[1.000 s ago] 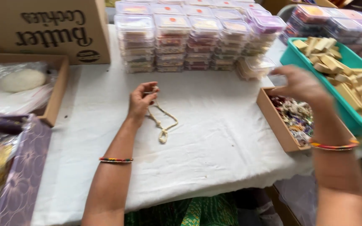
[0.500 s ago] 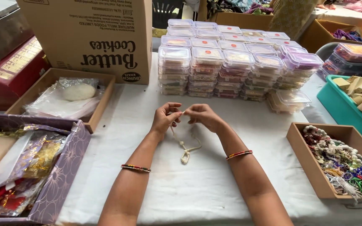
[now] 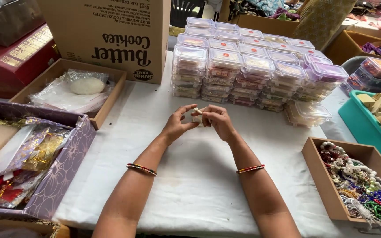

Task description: The person folds a small yellow packet and places it into a clear plastic container, then closes the lid. They then pick up a beaded necklace, fold it, and place it into a small clear plastic bag. Finally, they pick up a small packet of gold sequins, fold it, and place it into another clear plastic container.

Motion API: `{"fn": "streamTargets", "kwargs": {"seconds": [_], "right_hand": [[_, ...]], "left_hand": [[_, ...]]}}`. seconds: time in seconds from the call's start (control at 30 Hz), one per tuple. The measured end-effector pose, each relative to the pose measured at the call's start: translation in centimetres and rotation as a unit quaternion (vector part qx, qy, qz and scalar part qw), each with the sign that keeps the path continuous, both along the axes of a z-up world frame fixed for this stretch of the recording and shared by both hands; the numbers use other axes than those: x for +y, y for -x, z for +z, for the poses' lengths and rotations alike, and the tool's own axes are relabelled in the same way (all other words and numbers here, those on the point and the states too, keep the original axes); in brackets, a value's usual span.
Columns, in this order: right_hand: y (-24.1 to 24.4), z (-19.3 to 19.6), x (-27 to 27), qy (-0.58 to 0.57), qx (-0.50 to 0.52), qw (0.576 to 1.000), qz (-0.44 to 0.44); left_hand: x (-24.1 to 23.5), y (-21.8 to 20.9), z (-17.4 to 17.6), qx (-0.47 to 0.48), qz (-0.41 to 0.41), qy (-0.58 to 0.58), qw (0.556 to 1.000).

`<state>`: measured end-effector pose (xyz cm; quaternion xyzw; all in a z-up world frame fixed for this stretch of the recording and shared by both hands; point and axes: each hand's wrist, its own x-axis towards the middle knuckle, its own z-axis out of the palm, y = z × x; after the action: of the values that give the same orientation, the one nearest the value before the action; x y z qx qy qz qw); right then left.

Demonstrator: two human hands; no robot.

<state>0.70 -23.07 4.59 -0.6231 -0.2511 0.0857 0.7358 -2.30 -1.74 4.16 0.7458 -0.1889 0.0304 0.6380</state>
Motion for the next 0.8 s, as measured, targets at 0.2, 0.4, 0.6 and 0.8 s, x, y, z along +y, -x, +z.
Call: {"fn": "streamTargets", "kwargs": {"seconds": [0.2, 0.4, 0.6, 0.8], "right_hand": [[-0.8, -0.1, -1.3, -0.231, 0.001, 0.957, -0.176], [-2.0, -2.6, -1.6, 0.040, -0.070, 0.957, -0.278], [2.3, 1.8, 3.3, 0.058, 0.030, 0.998, 0.010], [-2.4, -5.2, 0.0, 0.090, -0.114, 0.978, -0.148]], "left_hand": [[-0.4, -4.5, -6.3, 0.065, -0.056, 0.081, 0.993], [-0.1, -3.0, -3.8, 0.096, -0.054, 0.145, 0.983], [-0.3, -2.4, -3.4, 0.063, -0.025, 0.101, 0.993], [0.2, -0.4, 0.1, 0.040, 0.040, 0.010, 0.998]]}}
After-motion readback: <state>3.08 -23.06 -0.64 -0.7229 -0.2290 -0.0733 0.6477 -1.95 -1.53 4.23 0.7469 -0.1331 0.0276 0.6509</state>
